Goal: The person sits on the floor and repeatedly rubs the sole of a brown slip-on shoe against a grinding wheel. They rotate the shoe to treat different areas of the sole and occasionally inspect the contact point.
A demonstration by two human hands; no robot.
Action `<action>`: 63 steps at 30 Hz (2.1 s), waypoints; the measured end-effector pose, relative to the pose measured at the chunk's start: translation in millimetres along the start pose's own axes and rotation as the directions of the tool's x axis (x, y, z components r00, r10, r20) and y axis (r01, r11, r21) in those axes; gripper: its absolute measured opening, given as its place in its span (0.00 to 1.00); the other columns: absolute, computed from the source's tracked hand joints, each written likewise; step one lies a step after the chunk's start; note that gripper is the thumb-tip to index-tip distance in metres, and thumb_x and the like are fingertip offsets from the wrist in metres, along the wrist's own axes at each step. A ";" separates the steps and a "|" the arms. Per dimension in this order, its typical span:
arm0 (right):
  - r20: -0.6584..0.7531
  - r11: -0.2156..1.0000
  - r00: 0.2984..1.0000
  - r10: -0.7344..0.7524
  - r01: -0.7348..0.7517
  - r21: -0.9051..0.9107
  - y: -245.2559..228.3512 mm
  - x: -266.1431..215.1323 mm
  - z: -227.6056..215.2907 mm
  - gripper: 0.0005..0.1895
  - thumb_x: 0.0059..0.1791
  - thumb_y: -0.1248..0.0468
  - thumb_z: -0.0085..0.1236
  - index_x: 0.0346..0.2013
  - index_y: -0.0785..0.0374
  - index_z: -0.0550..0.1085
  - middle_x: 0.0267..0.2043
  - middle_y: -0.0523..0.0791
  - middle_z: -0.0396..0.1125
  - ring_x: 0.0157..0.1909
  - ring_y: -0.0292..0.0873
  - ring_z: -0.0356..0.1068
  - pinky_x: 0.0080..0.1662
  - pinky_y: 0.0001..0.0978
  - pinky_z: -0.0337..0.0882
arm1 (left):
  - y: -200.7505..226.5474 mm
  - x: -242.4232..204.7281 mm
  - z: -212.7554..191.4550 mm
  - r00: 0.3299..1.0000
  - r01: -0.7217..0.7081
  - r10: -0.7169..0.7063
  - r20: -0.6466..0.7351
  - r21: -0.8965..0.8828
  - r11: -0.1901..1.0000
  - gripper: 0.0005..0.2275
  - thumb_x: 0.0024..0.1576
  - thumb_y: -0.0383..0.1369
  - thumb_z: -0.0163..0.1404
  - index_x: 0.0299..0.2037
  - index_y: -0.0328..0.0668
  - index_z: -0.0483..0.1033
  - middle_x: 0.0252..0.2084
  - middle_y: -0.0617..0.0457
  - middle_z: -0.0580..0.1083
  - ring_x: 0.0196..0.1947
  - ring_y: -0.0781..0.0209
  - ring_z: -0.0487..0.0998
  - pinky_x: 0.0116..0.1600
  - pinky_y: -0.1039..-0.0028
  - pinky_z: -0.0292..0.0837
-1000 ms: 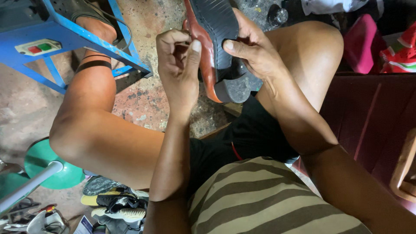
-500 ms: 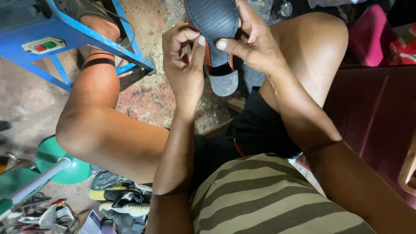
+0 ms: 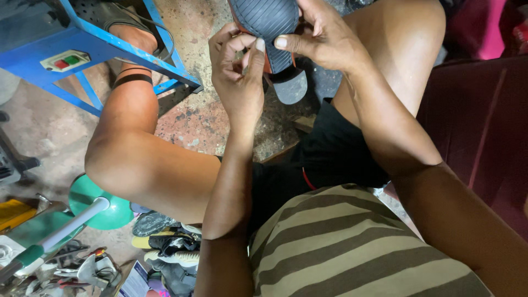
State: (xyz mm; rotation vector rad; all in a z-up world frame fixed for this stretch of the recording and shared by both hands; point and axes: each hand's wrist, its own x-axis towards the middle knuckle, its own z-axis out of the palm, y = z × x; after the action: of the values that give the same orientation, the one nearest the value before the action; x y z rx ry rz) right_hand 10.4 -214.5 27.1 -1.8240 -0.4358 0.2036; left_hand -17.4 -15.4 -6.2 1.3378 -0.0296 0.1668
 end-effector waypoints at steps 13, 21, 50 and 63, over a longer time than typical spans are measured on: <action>0.040 0.995 0.999 -0.004 0.008 -0.097 6.5 0.5 -2.9 0.30 0.58 0.66 0.64 0.72 0.60 0.61 0.65 0.51 0.67 0.49 0.46 0.74 0.47 0.37 0.77 | -3.8 7.8 -17.1 0.969 0.239 -0.248 0.003 -0.289 0.927 0.05 0.66 0.33 0.55 0.44 0.41 0.81 0.45 0.55 0.79 0.48 0.63 0.79 0.64 0.48 0.76; 0.053 0.992 0.998 -0.038 0.044 -0.116 18.6 -1.1 -0.7 0.29 0.60 0.63 0.65 0.72 0.63 0.61 0.63 0.52 0.66 0.46 0.44 0.75 0.43 0.35 0.78 | -14.0 11.8 -24.7 0.974 0.226 -0.222 0.051 -0.344 0.911 0.04 0.65 0.32 0.55 0.40 0.42 0.80 0.48 0.54 0.79 0.53 0.60 0.78 0.66 0.51 0.72; 0.051 0.926 0.966 0.254 -0.259 0.275 3.4 7.6 50.2 0.37 0.59 0.57 0.51 0.81 0.56 0.50 0.60 0.40 0.64 0.38 0.31 0.55 0.38 0.23 0.59 | 2.6 8.7 -37.0 0.998 -0.046 0.042 0.042 0.108 0.993 0.31 0.64 0.25 0.61 0.73 0.49 0.56 0.68 0.46 0.66 0.63 0.57 0.72 0.61 0.67 0.73; 0.048 0.992 0.997 0.066 -0.061 -0.109 6.0 11.5 48.3 0.33 0.59 0.57 0.54 0.76 0.63 0.58 0.76 0.53 0.60 0.77 0.50 0.60 0.74 0.41 0.61 | -29.1 19.0 -53.1 0.975 0.043 -0.024 0.222 -0.082 0.996 0.40 0.64 0.15 0.51 0.78 0.54 0.37 0.64 0.40 0.71 0.58 0.55 0.75 0.62 0.67 0.76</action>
State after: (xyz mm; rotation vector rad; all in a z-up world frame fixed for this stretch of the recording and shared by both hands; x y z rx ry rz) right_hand 4.9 -168.6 8.1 -1.9436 -0.4322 0.2764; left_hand 1.4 31.6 -44.4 1.2644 -0.1996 -0.0126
